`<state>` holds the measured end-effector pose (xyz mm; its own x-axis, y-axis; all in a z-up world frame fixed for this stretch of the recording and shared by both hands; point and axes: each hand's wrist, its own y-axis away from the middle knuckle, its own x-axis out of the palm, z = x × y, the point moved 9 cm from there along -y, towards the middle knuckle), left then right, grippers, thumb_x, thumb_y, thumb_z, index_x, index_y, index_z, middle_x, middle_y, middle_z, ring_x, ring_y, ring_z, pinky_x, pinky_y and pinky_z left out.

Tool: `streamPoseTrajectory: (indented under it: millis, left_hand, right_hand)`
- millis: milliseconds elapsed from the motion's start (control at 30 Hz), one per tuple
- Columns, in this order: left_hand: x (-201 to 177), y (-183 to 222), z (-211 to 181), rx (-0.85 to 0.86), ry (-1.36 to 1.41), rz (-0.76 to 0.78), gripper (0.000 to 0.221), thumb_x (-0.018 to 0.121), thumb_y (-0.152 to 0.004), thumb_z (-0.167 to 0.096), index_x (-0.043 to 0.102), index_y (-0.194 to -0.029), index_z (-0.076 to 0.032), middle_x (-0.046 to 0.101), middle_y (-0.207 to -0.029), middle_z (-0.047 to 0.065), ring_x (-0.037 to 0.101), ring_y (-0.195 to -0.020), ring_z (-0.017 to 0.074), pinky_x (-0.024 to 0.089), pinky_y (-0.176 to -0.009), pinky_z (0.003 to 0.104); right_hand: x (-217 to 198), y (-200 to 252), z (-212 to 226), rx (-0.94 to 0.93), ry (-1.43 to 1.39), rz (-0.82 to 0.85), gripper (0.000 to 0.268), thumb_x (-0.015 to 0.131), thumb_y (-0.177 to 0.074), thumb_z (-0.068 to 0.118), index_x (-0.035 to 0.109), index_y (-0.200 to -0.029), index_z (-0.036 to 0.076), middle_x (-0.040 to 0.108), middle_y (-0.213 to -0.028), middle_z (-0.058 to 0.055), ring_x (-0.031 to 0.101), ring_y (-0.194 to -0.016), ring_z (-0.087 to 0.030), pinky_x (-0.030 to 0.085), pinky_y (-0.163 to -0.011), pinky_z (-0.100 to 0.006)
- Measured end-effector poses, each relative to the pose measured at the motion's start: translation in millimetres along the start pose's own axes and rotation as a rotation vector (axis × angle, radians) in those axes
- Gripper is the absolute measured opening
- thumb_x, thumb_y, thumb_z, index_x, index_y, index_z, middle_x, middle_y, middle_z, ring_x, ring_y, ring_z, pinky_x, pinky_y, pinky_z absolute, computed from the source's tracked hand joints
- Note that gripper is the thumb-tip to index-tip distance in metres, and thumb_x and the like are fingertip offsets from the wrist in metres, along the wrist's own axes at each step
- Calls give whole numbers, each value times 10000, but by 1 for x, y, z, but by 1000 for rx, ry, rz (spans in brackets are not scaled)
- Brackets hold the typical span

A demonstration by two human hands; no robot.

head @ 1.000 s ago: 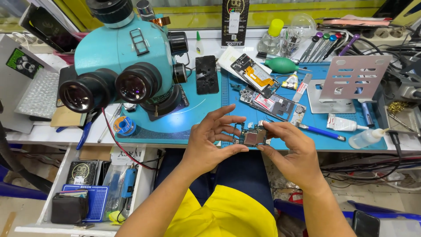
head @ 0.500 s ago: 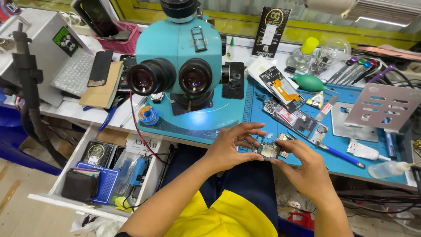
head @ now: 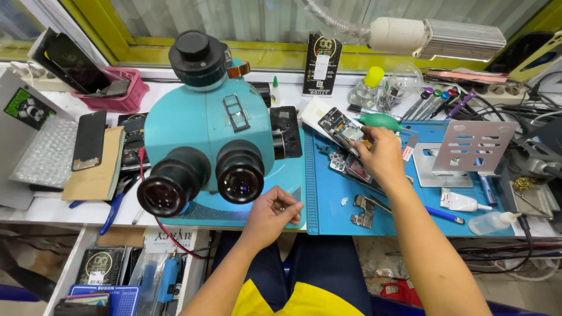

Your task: A technician is repairing a smartphone at a workbench, connecting internal ribbon cables and testing the device's functionality.

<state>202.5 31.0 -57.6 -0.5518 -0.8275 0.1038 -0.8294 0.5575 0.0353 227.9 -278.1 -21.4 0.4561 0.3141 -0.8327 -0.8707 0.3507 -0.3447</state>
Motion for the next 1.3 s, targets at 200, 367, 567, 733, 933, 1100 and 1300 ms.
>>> streamPoseTrajectory:
  millis: [200,367,567,733,933,1100,1300]
  left_hand:
    - [3,-2,-8,37,-43,105,215,743,-937,-134,553,-857,-71,622,-881,77,740,-724,165,689,-646,284]
    - [5,-12,15,16,97,162,227,750,-931,-101,536,-857,-75,609,-881,88,719,-711,175,686,-602,295]
    - [2,-14,48,19,237,224,252,681,-977,-154,512,-804,-87,585,-870,110,694,-692,198,652,-542,315]
    - [7,-10,6,-45,42,307,388,515,-1035,-278,679,-833,10,609,-758,106,696,-632,202,707,-578,352]
    - [10,-10,12,-33,-2,329,373,554,-1015,-217,643,-725,0,621,-787,135,697,-629,217,696,-495,359]
    - [-4,-12,24,-73,-77,206,364,513,-1035,-190,629,-746,-2,632,-823,152,708,-633,241,696,-458,369]
    - [-22,-13,49,-78,39,44,339,556,-1020,-157,596,-722,0,644,-838,186,673,-591,263,666,-403,394]
  right_hand:
    - [29,-31,6,34,-21,44,548,822,-880,367,697,-1293,27,681,-1151,-170,544,-1159,-383,437,-997,-502]
    - [11,-17,20,39,-16,72,720,828,-858,373,591,-1447,33,632,-1065,-133,544,-1071,-357,447,-924,-491]
    - [-70,89,13,55,-147,-81,192,664,-1013,205,705,-911,48,630,-779,-60,567,-704,-201,452,-674,-355]
    - [-96,198,-38,231,65,-68,363,594,-1004,118,643,-1362,86,702,-1183,-73,673,-988,-255,527,-833,-424]
    - [-98,226,-21,97,166,-154,250,668,-962,98,720,-1196,24,693,-1119,-129,637,-993,-328,552,-866,-463]
    - [-68,203,-22,-40,294,-23,362,677,-893,6,652,-1254,-10,636,-1165,-152,611,-965,-330,579,-494,-434]
    - [-52,197,-32,-126,224,59,510,639,-749,-192,619,-1238,-46,584,-1062,-187,579,-860,-343,474,-410,-433]
